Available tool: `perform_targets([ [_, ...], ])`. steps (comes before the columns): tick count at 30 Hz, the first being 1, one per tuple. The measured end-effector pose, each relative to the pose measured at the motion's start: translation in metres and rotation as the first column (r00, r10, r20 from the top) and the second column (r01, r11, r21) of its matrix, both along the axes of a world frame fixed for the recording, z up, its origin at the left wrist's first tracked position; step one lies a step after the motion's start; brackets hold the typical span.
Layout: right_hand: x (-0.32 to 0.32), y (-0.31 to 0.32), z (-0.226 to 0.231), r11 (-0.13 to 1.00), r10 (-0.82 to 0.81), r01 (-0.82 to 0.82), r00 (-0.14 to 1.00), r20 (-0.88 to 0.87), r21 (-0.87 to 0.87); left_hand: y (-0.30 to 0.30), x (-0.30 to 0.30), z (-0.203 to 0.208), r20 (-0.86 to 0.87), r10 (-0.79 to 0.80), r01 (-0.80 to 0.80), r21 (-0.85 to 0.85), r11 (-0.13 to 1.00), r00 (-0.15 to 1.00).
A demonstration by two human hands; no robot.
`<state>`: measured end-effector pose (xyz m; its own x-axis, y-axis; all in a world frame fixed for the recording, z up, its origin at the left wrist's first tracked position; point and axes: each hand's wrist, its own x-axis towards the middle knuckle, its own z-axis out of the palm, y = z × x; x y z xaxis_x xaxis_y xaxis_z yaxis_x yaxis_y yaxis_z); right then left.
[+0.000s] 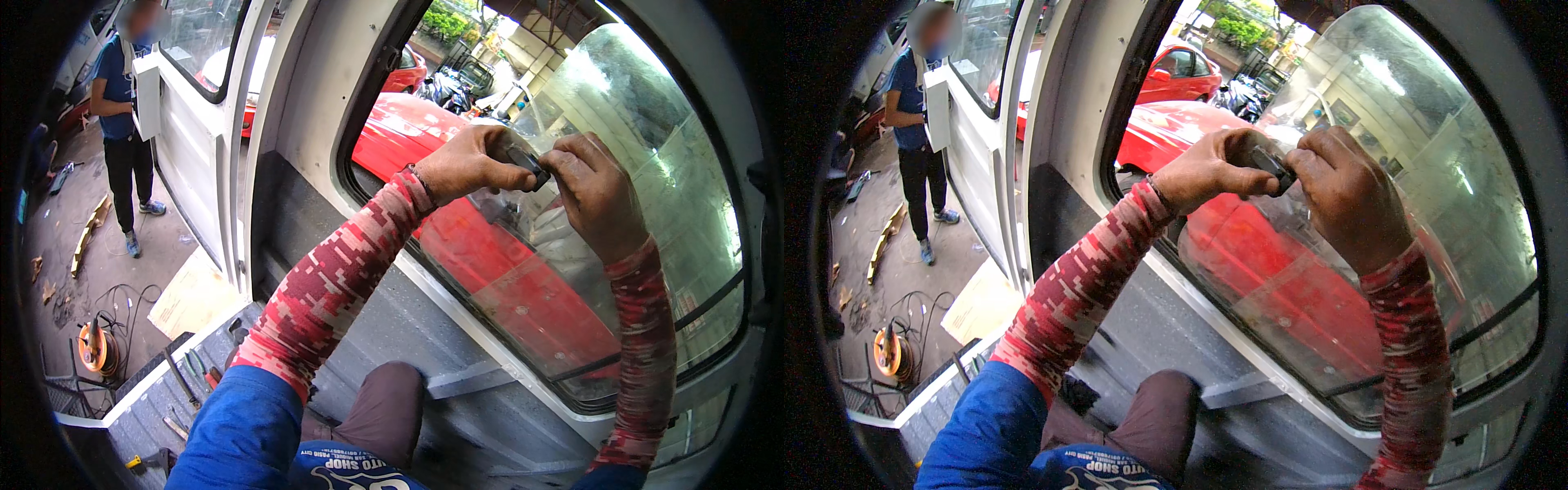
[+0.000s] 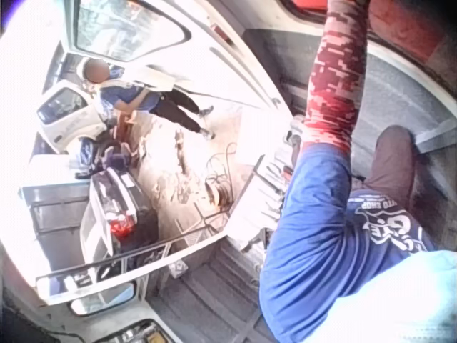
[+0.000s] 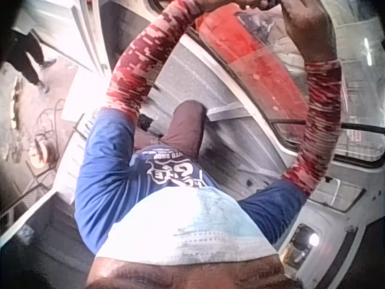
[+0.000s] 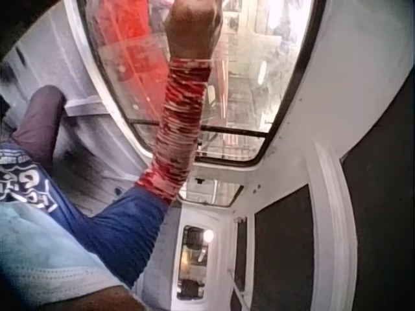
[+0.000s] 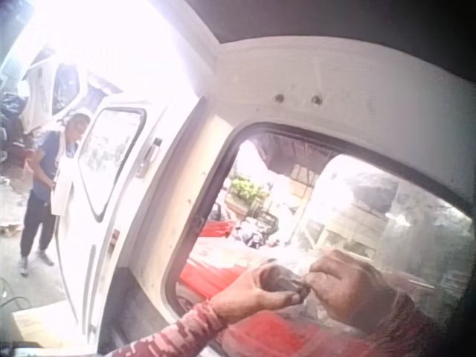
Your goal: The person sits inside the cargo area of a van and uses a screwdriver to install a door lock mechanism into the sliding door frame. They align the lock, insert screws, and tighten them to secure the assembly.
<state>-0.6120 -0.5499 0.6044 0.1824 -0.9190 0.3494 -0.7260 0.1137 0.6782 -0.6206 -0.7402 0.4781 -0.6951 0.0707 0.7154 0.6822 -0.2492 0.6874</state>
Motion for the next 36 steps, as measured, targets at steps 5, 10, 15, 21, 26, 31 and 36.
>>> perform_targets([
  [5,0.002,-0.005,0.007,0.998,-0.054,0.053,0.998,0.027,0.025,-0.001,-0.001,0.000,-0.007,-0.009,0.009,0.008,1.000,1.000],
  [10,0.006,-0.007,0.010,0.994,-0.102,0.101,0.994,0.040,0.038,0.000,-0.001,0.000,-0.006,-0.006,0.006,-0.003,1.000,1.000],
  [15,0.007,-0.008,0.014,0.992,-0.114,0.108,0.989,0.094,0.068,-0.001,-0.001,0.000,-0.003,-0.014,0.014,-0.003,1.000,1.000],
  [21,0.008,-0.008,0.014,0.991,-0.115,0.112,0.993,0.041,0.071,-0.002,-0.002,0.000,-0.011,-0.004,0.004,-0.009,1.000,1.000],
  [26,0.011,-0.007,0.015,0.992,-0.099,0.093,0.993,0.065,0.085,-0.001,-0.002,0.000,-0.006,0.021,-0.021,-0.020,1.000,1.000],
  [31,0.010,-0.006,0.017,0.989,-0.112,0.108,0.993,0.036,0.099,-0.002,-0.002,0.001,-0.009,0.013,-0.013,-0.032,0.999,1.000],
  [36,0.009,-0.005,0.020,0.987,-0.122,0.117,0.991,0.045,0.109,-0.002,0.000,0.001,-0.017,0.001,-0.001,-0.024,1.000,1.000],
])
